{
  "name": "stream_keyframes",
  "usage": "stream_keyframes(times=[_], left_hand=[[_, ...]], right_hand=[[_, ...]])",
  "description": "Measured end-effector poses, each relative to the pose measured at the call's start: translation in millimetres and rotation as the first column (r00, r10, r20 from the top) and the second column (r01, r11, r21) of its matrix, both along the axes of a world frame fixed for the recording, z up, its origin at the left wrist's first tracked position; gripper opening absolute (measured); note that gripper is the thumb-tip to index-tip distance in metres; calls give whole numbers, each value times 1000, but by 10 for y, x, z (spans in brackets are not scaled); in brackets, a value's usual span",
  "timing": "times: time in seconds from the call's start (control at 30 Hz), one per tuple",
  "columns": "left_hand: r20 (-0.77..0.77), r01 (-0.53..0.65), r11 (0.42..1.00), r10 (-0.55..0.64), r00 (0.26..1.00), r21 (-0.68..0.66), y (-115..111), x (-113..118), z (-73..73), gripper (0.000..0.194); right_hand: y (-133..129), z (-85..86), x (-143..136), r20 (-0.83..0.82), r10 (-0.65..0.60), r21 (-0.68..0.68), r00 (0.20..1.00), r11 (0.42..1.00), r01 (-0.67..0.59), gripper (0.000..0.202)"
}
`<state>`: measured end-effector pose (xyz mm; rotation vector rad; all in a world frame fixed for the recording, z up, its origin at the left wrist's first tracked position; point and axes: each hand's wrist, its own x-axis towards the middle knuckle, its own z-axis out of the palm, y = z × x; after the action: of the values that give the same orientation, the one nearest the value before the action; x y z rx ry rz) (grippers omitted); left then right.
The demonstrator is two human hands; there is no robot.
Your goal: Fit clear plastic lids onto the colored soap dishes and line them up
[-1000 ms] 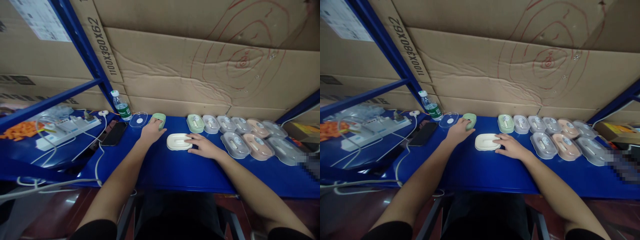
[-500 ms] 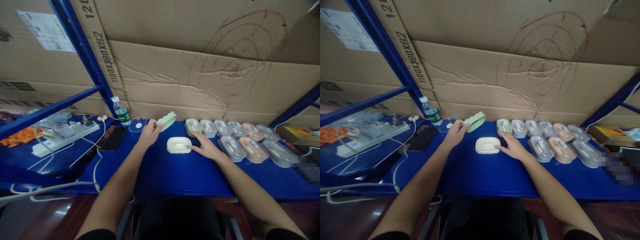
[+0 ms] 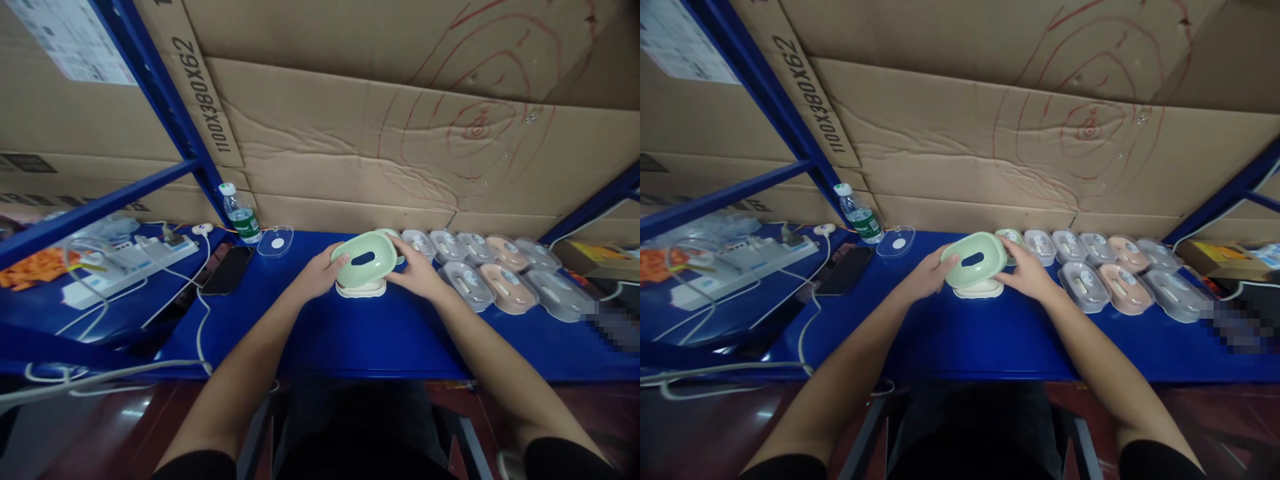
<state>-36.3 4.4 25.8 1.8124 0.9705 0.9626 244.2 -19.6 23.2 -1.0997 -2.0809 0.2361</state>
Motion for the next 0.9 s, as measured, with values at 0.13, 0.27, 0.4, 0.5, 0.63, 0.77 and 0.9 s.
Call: stream_keyframes(times=[0.13,0.27,0.4,0.5,0.63,0.77,0.9], left_hand=[[-181,14,984,-47,982,-180,19,-8,-22,76],[-246,10,976,-66,967,-220,68,18,-87,72],[-259,20,981,-70,963,-192,119,50,-151,63],[-313,42,975,-111,943,-220,146,66,-189,62],[-430,43,974,-138,892,-223,175,77,-224,60],[-524,-1,984,-94,847,-179,201,78,-235,56],[-650,-40,993,-42,759,-111,216,89,-237,55]], right_hand=[[-102,-80,87,12,1,-107,1000,994,0,114],[-105,-141,178,148,4,-116,989,993,14,95],[-40,-154,216,212,-3,-104,977,994,26,81],[-23,-166,215,251,11,-130,968,991,22,75],[-18,-215,219,307,37,-184,951,983,21,71],[-13,-248,219,338,30,-208,941,977,44,67],[-15,-240,209,353,48,-218,934,975,32,66]])
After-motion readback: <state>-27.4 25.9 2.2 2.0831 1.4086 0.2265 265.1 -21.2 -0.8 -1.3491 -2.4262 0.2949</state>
